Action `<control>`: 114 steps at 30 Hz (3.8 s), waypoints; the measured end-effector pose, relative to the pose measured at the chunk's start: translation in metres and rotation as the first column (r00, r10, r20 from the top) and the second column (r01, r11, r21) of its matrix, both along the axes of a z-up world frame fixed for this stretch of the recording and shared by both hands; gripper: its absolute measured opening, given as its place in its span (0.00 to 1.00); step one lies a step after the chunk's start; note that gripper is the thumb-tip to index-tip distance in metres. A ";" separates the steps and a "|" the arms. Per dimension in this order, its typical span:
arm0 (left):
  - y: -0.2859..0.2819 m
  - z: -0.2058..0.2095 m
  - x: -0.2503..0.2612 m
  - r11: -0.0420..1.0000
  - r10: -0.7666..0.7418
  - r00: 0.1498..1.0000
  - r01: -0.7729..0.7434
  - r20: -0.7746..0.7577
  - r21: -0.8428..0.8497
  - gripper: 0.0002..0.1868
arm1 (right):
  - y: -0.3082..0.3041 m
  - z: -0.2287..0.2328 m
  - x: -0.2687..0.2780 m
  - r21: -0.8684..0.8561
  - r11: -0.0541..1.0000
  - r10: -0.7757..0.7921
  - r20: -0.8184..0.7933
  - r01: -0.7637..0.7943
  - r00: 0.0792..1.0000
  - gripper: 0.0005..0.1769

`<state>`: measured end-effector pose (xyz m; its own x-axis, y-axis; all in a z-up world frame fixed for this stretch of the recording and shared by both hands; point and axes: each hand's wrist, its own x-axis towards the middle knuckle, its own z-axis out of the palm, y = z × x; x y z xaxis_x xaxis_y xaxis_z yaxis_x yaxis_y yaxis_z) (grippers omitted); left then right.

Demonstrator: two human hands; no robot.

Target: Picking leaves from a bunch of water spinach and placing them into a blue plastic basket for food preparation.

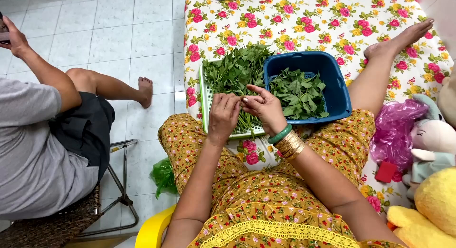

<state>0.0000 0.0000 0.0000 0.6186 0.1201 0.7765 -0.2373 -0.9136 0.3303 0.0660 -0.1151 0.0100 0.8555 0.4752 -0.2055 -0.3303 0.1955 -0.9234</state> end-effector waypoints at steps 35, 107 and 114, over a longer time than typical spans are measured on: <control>0.003 -0.024 -0.002 0.779 -0.125 0.969 -0.037 -0.213 -0.626 0.05 | -0.015 -0.007 0.028 0.304 0.942 -0.068 -0.250 0.145 0.966 0.20; 0.049 -0.101 -0.006 0.950 0.186 0.753 -0.302 -0.631 -0.081 0.08 | -0.013 -0.019 0.026 0.038 0.998 -0.044 -0.212 0.053 0.976 0.20; 0.046 -0.093 -0.011 0.928 0.231 0.768 -0.358 -0.597 -0.100 0.05 | -0.091 -0.104 0.157 -0.310 0.879 -0.348 0.100 0.361 0.932 0.38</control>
<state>-0.0112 0.0458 -0.0927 0.8445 0.4802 0.2369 0.3198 -0.8072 0.4962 0.2229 -0.2065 -0.0936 0.9651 0.0534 -0.2562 -0.2559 -0.0131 -0.9666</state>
